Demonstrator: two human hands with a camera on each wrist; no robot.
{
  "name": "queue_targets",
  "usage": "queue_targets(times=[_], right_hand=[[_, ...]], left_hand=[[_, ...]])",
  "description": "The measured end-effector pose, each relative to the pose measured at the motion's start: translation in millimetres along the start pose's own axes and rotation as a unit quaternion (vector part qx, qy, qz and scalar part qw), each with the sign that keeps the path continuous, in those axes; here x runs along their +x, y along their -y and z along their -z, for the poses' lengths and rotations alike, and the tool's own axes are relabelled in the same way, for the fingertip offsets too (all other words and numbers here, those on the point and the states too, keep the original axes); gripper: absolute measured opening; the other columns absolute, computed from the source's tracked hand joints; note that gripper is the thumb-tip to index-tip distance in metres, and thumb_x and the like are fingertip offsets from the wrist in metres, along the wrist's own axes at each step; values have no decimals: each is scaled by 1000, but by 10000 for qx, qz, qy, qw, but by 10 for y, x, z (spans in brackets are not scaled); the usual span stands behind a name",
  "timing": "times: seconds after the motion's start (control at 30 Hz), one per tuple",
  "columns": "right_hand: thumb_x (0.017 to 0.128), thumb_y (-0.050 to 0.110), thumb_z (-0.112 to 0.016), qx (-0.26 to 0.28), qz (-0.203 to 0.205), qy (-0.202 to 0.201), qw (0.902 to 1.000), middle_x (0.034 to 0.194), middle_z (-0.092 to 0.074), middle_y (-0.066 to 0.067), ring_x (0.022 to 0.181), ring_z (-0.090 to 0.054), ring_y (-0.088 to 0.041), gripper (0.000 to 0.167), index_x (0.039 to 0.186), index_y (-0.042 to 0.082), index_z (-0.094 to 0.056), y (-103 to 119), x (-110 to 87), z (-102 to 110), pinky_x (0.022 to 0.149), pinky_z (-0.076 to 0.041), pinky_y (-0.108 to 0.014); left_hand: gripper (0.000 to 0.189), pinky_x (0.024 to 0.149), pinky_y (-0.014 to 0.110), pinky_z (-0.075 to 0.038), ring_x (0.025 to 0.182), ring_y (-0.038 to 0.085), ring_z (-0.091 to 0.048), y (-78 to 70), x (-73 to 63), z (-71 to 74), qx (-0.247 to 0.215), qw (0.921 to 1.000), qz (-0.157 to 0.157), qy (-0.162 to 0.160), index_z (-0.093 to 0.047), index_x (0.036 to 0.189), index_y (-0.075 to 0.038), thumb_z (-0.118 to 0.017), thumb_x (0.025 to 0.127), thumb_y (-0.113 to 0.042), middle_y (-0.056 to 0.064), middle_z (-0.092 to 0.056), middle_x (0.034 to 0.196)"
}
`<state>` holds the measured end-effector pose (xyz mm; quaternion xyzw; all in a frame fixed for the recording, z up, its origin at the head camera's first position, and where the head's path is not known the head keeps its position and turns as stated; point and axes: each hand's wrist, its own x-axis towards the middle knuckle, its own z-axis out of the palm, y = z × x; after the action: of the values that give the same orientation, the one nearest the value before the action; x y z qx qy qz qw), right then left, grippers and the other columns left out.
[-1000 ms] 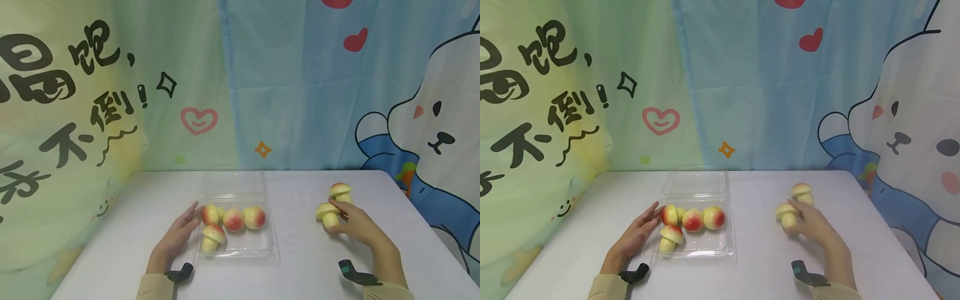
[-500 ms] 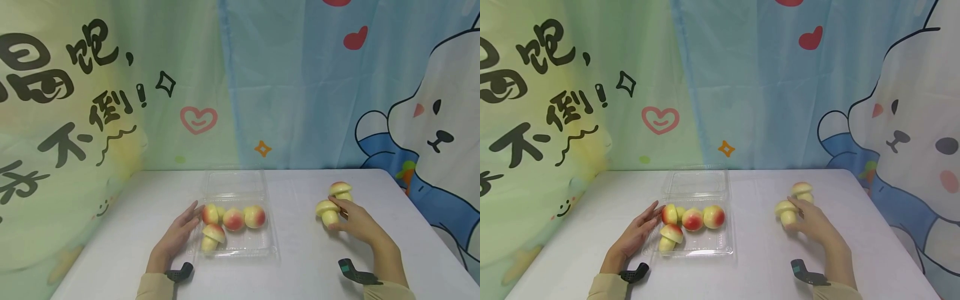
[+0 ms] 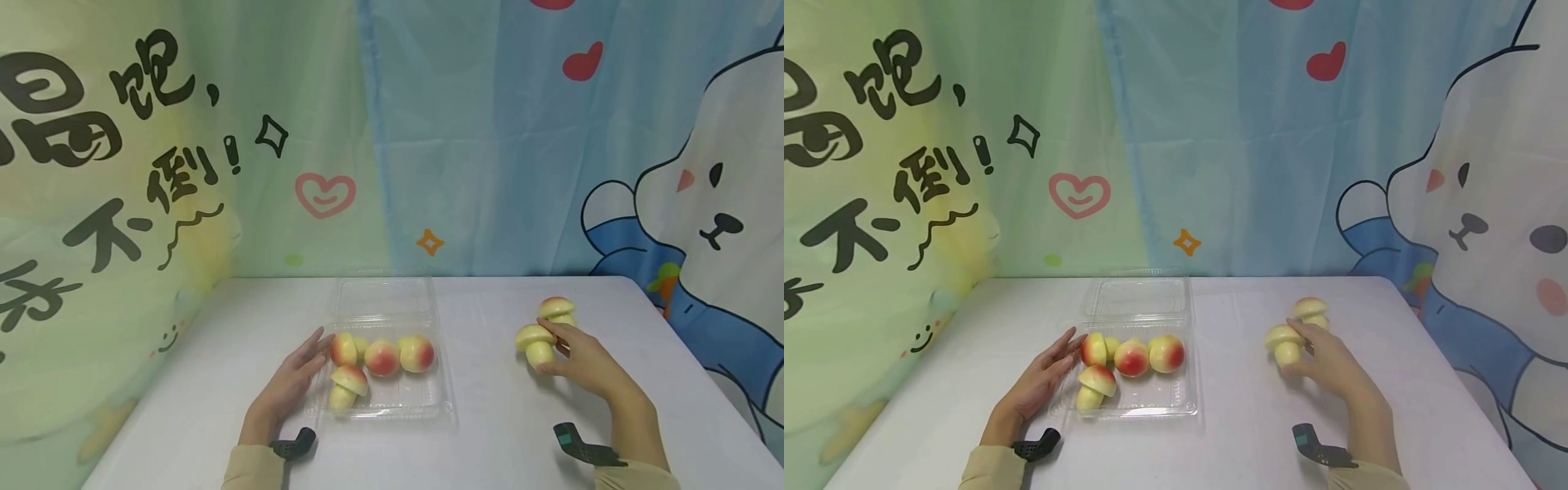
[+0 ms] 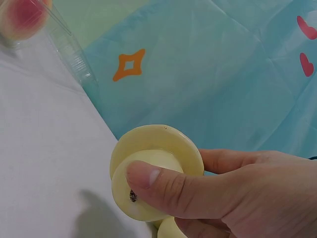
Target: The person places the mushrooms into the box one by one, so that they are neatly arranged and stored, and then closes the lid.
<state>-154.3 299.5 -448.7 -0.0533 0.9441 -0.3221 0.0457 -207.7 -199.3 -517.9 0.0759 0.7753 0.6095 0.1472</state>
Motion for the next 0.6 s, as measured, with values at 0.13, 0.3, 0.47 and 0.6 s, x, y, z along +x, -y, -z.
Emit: queue_targets(times=[0.13, 0.3, 0.47, 0.6], right_hand=[[76, 29, -79, 3, -32, -4, 10000, 146, -34, -30, 127, -42, -50, 91, 146, -3, -30, 23, 4, 6, 101, -42, -55], [75, 32, -79, 12, -54, -5, 10000, 147, -32, -30, 127, -42, -50, 92, 146, -1, -30, 37, 15, 12, 101, -42, -54], [75, 32, -79, 73, 61, -62, 9999, 148, -31, -29, 129, -41, -48, 92, 147, 0, -30, 54, 19, 28, 101, -43, -53], [75, 29, -79, 67, 194, -111, 9997, 148, -31, -29, 129, -42, -47, 91, 146, -1, -30, 97, 15, 43, 102, -42, -51]], left_hand=[[66, 117, 58, -9, 146, 22, -21, 10, 7, 2, -8, 10000, -15, 4, -22, 151, -31, -55, 94, -39, -9, -39, 151], [66, 116, 59, -10, 147, 24, -20, 4, 3, 1, -22, 9999, -129, 51, -21, 152, -27, -54, 95, -36, -5, -38, 152], [67, 116, 59, -9, 147, 25, -17, -4, -3, 6, 62, 9998, -186, 87, -19, 152, -25, -52, 96, -37, -2, -36, 153], [67, 116, 59, -8, 147, 26, -17, -5, -3, 9, 57, 9997, -235, 70, -19, 152, -24, -52, 96, -35, -1, -37, 153]])
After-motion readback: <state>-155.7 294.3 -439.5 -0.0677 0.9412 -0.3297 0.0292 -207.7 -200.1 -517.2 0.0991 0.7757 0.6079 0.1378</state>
